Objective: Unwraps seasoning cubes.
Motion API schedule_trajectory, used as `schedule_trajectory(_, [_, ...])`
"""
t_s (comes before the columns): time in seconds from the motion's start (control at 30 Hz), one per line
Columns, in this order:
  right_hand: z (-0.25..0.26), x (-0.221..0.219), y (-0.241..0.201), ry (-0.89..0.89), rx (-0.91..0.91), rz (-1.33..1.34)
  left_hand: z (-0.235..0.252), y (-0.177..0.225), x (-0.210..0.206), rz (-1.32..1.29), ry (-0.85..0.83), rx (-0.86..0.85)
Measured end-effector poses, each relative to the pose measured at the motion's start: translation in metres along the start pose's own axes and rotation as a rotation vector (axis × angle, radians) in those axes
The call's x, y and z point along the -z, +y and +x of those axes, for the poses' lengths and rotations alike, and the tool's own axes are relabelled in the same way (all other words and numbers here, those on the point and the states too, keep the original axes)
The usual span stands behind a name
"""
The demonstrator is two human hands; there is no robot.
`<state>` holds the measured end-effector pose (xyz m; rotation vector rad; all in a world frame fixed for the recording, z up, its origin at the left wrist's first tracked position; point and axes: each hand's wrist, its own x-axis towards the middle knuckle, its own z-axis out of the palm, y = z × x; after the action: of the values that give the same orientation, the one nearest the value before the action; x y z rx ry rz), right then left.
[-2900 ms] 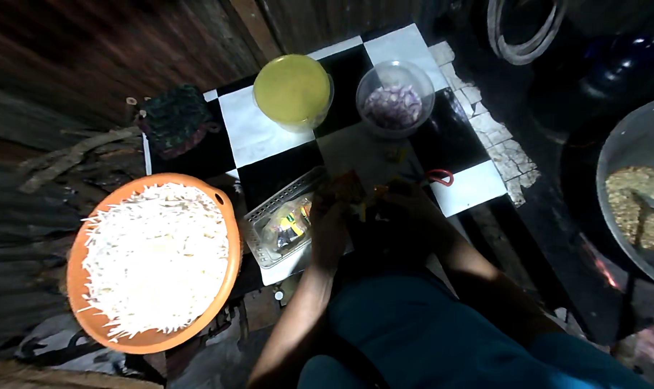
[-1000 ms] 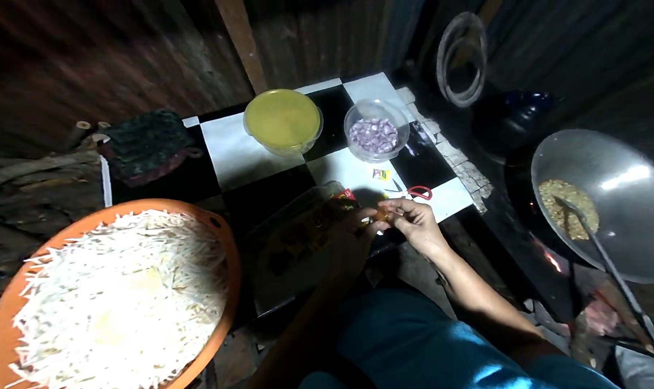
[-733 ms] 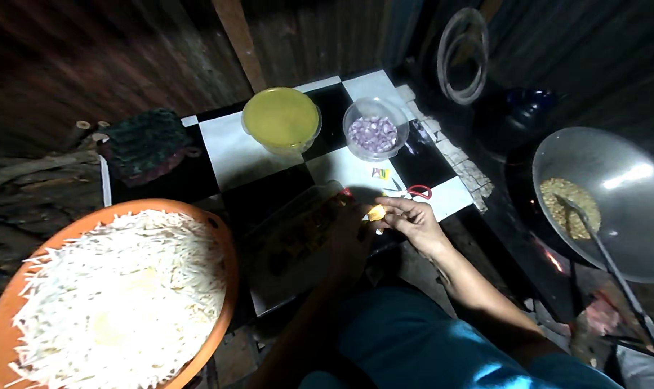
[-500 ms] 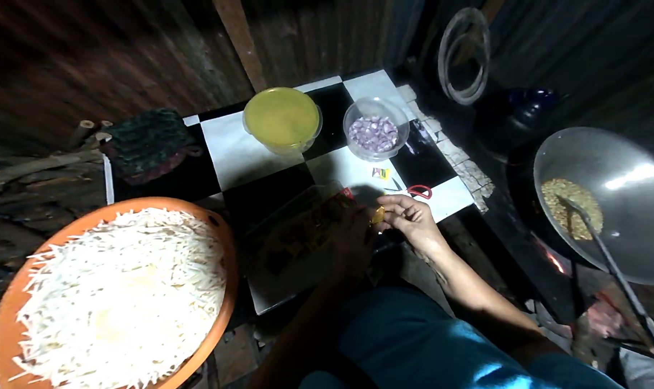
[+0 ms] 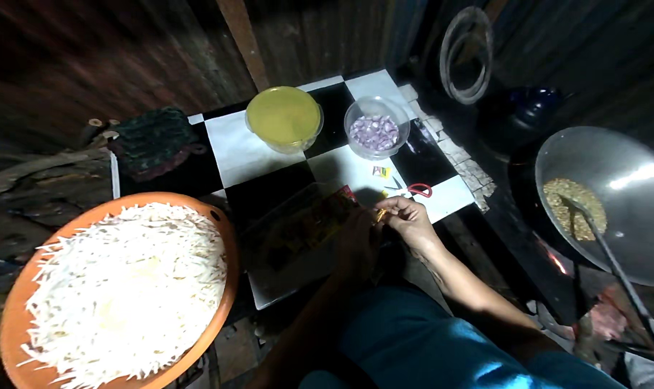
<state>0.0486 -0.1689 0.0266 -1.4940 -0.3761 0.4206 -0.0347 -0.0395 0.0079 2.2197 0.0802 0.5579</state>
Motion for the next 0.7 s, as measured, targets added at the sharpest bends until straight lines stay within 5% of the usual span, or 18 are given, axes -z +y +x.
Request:
schedule_trajectory(0.37, [0.001,0.0,0.004,0.064,0.064,-0.18,0.0,0.006,-0.003,0.043,0.046,0.097])
schedule_trajectory(0.7, [0.0,0.015,0.003,-0.078,-0.125,0.238,0.008,0.009,0.005,-0.276,-0.007,0.407])
